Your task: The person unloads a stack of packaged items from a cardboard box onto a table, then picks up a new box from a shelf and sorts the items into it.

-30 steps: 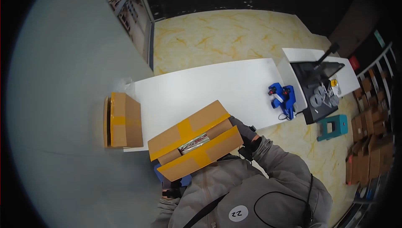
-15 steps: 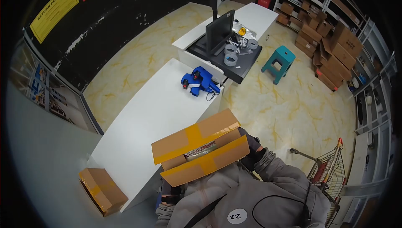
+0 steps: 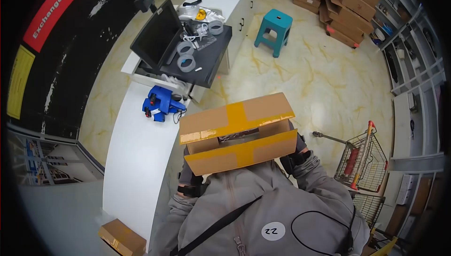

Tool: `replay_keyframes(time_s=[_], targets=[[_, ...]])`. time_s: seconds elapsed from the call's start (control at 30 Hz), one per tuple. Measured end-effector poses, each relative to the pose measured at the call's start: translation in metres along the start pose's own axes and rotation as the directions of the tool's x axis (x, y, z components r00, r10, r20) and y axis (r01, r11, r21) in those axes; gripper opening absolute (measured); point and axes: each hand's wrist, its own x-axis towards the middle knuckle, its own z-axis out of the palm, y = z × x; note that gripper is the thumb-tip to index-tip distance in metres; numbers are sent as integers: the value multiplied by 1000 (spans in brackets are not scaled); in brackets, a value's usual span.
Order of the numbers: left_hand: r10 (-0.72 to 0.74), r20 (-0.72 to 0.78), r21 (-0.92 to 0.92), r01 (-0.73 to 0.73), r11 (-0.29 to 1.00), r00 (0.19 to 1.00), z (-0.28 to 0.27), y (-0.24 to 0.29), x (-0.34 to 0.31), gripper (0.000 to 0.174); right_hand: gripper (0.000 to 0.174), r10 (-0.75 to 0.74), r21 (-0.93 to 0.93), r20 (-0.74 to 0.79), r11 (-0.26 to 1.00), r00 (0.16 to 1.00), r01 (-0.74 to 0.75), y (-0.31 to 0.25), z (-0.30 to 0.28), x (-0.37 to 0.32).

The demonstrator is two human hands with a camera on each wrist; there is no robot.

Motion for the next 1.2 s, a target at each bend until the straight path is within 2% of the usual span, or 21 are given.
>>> replay_keyframes(time_s=[0.07, 0.1, 0.17, 0.23, 0.3, 0.33, 0.37, 0.4, 0.47, 0.5, 0.6, 0.63, 0.73, 0.77, 0.87, 1.0, 1.17, 1.2], targets=[[-112, 5, -45, 112, 993, 994, 32, 12, 33, 52, 52, -6, 7, -59, 1000, 998, 6, -13, -27, 1], [-117, 20, -40, 118, 992, 993, 45, 15, 47, 52, 52, -17, 11, -102, 1000, 995, 19, -18, -40, 3], [-34, 95, -19, 36, 999, 995, 67, 18, 73, 51, 52, -32, 16, -162, 999, 986, 35, -24, -63, 3], [22, 145, -10, -21, 1000, 989, 84, 18, 106, 51, 53, -59, -71, -209, 996, 976, 45, -22, -88, 4], [97, 264, -175, -51, 983, 960, 97, 3, 144, 50, 54, -89, -121, -228, 991, 970, 63, -28, -103, 9], [140, 314, -257, -58, 965, 939, 103, -1, 162, 51, 53, -91, -75, -249, 994, 964, 75, -32, -106, 10], [151, 316, -258, -68, 964, 937, 111, 2, 179, 51, 53, -91, -28, -267, 996, 959, 86, -34, -108, 12], [99, 327, -248, -16, 969, 940, 119, 3, 197, 50, 53, -100, -31, -264, 995, 959, 95, -29, -114, 12], [-6, 346, -228, 90, 970, 938, 135, 8, 230, 50, 53, -121, -147, -269, 986, 955, 84, -17, -129, 11], [2, 347, -231, 83, 970, 938, 141, 7, 246, 50, 53, -129, -152, -267, 984, 955, 90, -9, -136, 13], [55, 428, -194, 32, 981, 902, 156, 3, 300, 50, 51, -107, -10, -370, 994, 923, 111, 10, -156, 27], [64, 444, -196, 27, 980, 894, 159, 0, 320, 50, 51, -121, -21, -381, 992, 917, 122, 11, -162, 35], [105, 495, -27, -106, 994, 863, 170, 0, 376, 50, 49, -133, -81, -413, 991, 901, 109, 7, -177, 54], [114, 508, -36, -111, 993, 854, 178, 10, 390, 50, 49, -145, -96, -422, 989, 895, 115, 1, -180, 62], [13, 508, -204, 105, 973, 861, 201, 46, 421, 50, 49, -199, -215, -431, 970, 880, 114, -25, -191, 95], [-137, 523, -386, 377, 842, 841, 210, 92, 457, 50, 49, -257, -333, -428, 936, 866, 113, -39, -196, 141], [-230, 551, -359, 477, 802, 802, 213, 121, 501, 52, 49, -302, -424, -485, 902, 820, 82, -41, -198, 170], [-225, 524, -333, 440, 834, 821, 212, 123, 505, 53, 50, -253, -298, -520, 949, 816, 105, -41, -200, 180]])
